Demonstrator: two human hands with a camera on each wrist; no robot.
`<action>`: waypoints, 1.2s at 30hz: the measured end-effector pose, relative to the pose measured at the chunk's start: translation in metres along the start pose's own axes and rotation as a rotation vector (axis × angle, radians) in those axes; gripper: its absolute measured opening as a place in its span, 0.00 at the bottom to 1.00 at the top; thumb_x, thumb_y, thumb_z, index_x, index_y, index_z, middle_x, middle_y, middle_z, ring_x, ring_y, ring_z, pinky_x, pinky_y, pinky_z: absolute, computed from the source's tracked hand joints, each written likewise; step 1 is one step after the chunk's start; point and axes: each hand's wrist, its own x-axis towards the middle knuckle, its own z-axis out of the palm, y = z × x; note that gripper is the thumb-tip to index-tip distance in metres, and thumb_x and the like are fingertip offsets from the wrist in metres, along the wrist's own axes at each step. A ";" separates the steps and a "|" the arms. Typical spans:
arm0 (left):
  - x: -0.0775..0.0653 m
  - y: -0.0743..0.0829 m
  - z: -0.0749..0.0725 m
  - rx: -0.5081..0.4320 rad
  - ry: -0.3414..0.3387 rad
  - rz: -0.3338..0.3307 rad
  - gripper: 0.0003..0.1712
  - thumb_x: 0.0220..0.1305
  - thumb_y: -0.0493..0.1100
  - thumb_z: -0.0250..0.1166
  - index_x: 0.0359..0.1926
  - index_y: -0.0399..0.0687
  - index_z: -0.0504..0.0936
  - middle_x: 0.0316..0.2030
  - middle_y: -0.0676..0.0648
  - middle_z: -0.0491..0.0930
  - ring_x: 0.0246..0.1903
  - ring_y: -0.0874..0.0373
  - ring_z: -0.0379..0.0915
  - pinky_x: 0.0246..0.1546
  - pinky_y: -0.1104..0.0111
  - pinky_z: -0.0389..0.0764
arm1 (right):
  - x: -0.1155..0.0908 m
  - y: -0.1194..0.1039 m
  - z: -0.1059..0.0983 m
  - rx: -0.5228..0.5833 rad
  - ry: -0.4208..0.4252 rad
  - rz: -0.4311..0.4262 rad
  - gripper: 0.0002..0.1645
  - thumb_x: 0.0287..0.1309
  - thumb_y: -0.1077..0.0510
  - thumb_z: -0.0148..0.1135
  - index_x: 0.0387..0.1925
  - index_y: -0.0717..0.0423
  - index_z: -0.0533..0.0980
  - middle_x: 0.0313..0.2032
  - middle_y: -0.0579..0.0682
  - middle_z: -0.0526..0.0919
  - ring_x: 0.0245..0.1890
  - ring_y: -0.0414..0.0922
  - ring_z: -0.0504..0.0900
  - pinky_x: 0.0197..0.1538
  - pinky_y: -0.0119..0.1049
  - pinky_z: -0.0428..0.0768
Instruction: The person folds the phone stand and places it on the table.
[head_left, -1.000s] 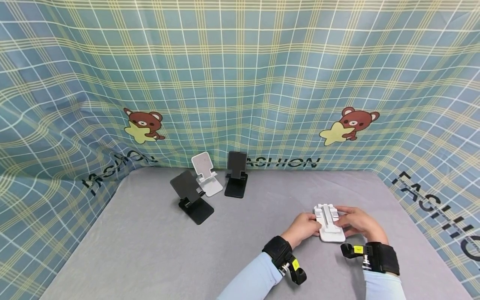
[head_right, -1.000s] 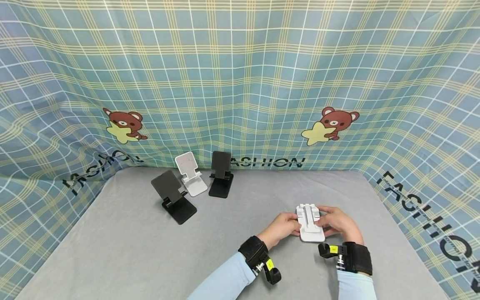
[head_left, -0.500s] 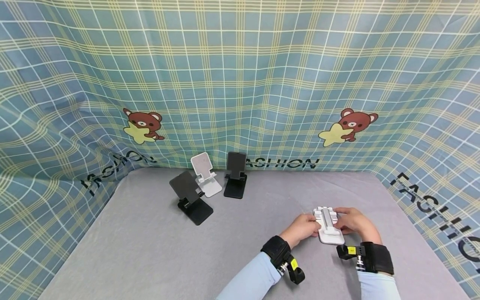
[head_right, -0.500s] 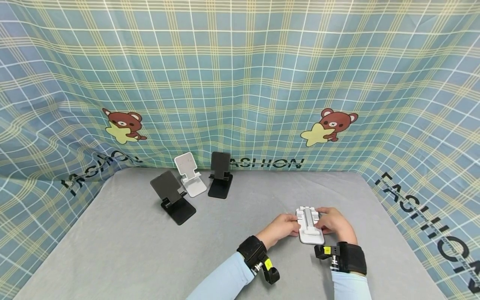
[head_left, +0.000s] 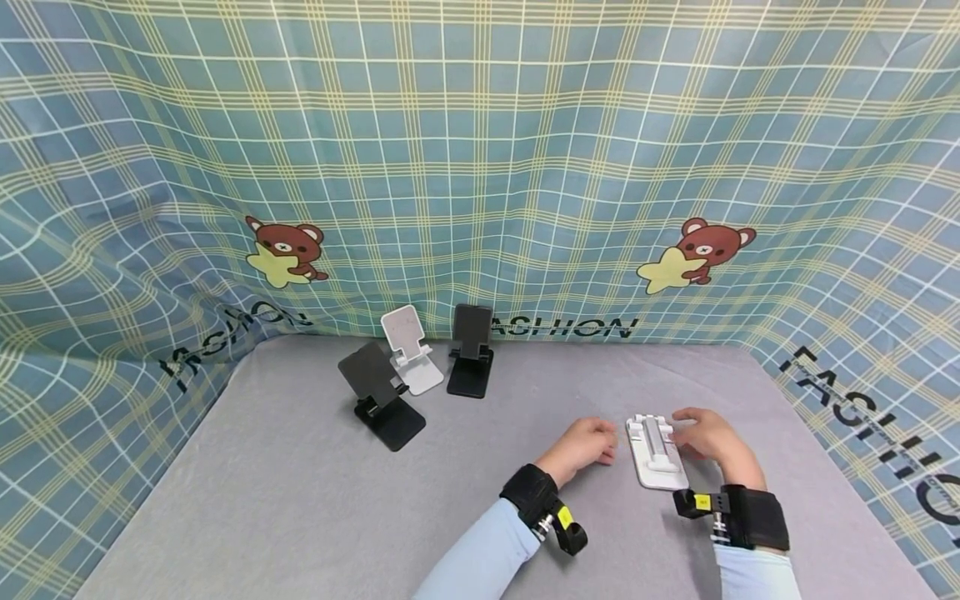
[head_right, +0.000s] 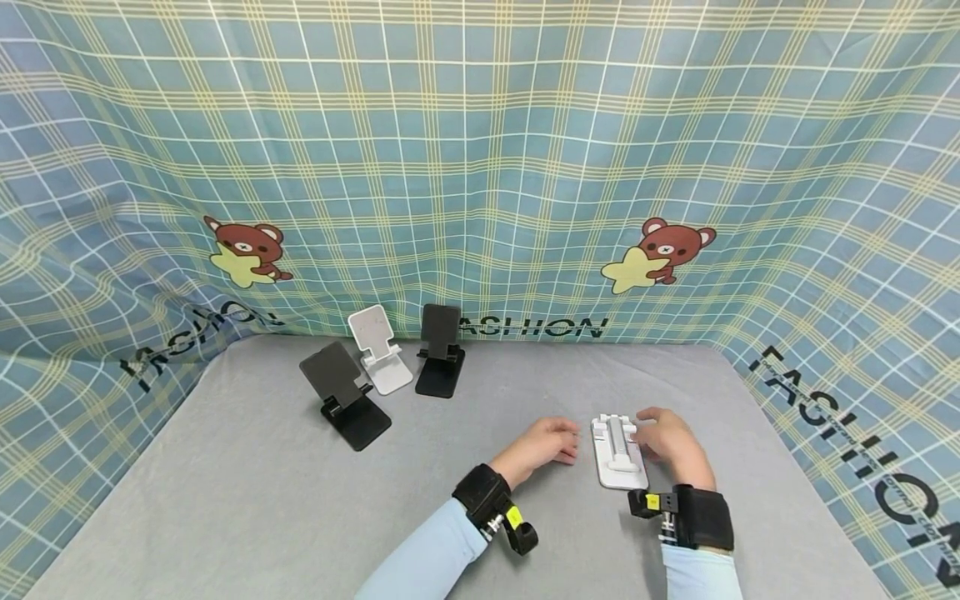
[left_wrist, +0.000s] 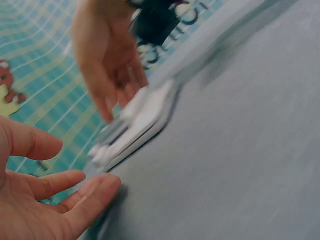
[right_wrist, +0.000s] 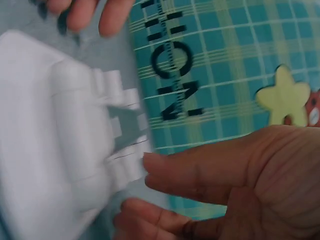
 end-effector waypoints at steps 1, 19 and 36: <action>0.000 0.002 -0.008 -0.008 0.007 0.007 0.17 0.61 0.32 0.56 0.50 0.29 0.76 0.35 0.38 0.80 0.33 0.49 0.79 0.39 0.61 0.83 | -0.004 -0.005 -0.003 -0.030 0.019 -0.013 0.35 0.57 0.59 0.58 0.61 0.75 0.61 0.49 0.75 0.73 0.41 0.58 0.80 0.42 0.47 0.81; 0.018 0.046 -0.166 0.092 0.703 0.555 0.18 0.60 0.29 0.56 0.52 0.40 0.77 0.50 0.38 0.70 0.50 0.43 0.68 0.51 0.54 0.72 | 0.052 -0.124 0.052 0.253 0.148 -0.392 0.39 0.61 0.58 0.59 0.69 0.65 0.55 0.64 0.70 0.63 0.62 0.64 0.66 0.62 0.56 0.69; 0.048 0.015 -0.208 -0.036 0.588 0.189 0.38 0.63 0.33 0.54 0.73 0.48 0.52 0.69 0.36 0.56 0.68 0.41 0.55 0.63 0.50 0.65 | 0.104 -0.192 0.150 0.777 -0.145 -0.266 0.35 0.67 0.58 0.50 0.72 0.49 0.52 0.65 0.62 0.62 0.66 0.62 0.62 0.61 0.60 0.68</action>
